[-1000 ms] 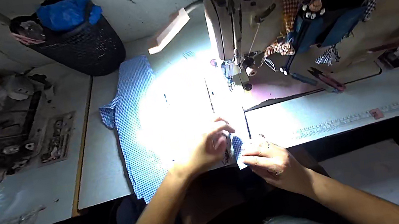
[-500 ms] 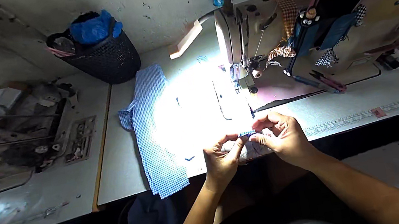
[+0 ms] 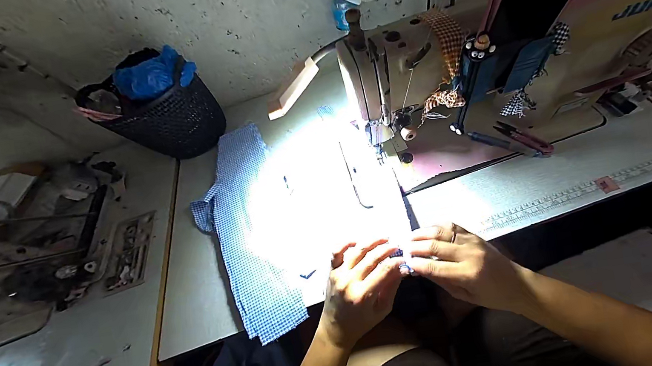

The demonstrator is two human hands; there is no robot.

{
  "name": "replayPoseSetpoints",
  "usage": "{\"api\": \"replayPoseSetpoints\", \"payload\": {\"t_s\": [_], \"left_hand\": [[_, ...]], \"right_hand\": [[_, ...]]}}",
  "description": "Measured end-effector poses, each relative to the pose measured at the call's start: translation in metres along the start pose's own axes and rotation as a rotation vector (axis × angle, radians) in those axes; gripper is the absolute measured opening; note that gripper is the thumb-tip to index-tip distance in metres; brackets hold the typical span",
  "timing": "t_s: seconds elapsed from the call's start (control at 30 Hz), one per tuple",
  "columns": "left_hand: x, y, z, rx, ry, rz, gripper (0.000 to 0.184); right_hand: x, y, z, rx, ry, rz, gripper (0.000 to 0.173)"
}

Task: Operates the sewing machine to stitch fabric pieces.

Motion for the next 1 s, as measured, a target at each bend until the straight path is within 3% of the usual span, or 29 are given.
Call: {"api": "replayPoseSetpoints", "payload": {"t_s": [0.13, 0.27, 0.4, 0.7, 1.0], "left_hand": [[0.022, 0.012, -0.021, -0.027, -0.004, -0.162, 0.032], [0.043, 0.054, -0.075, -0.202, 0.075, -0.312, 0.032], [0.049, 0.063, -0.122, -0.290, 0.144, -0.391, 0.031], [0.051, 0.041, -0.123, -0.352, 0.175, -0.339, 0.044], [0.048, 0.054, -0.133, -0.347, 0.194, -0.339, 0.044]], "right_hand": [[0.027, -0.018, -0.007, -0.080, -0.051, -0.047, 0.021], [0.034, -0.016, -0.013, -0.079, -0.028, -0.052, 0.023], [0.030, -0.020, -0.012, -0.022, -0.061, -0.053, 0.023], [0.033, -0.031, -0.006, 0.039, -0.049, -0.013, 0.023], [0.035, -0.023, 0.012, 0.113, -0.034, -0.038, 0.021]]}}
Point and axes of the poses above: each hand's wrist, its own y-axis towards the middle knuckle, its own x-axis out of the palm, z = x × y, the point moved 10 cm from there along y, towards the middle knuckle, and after that the axes turned 8 degrees about -y, right-handed, at the moved point
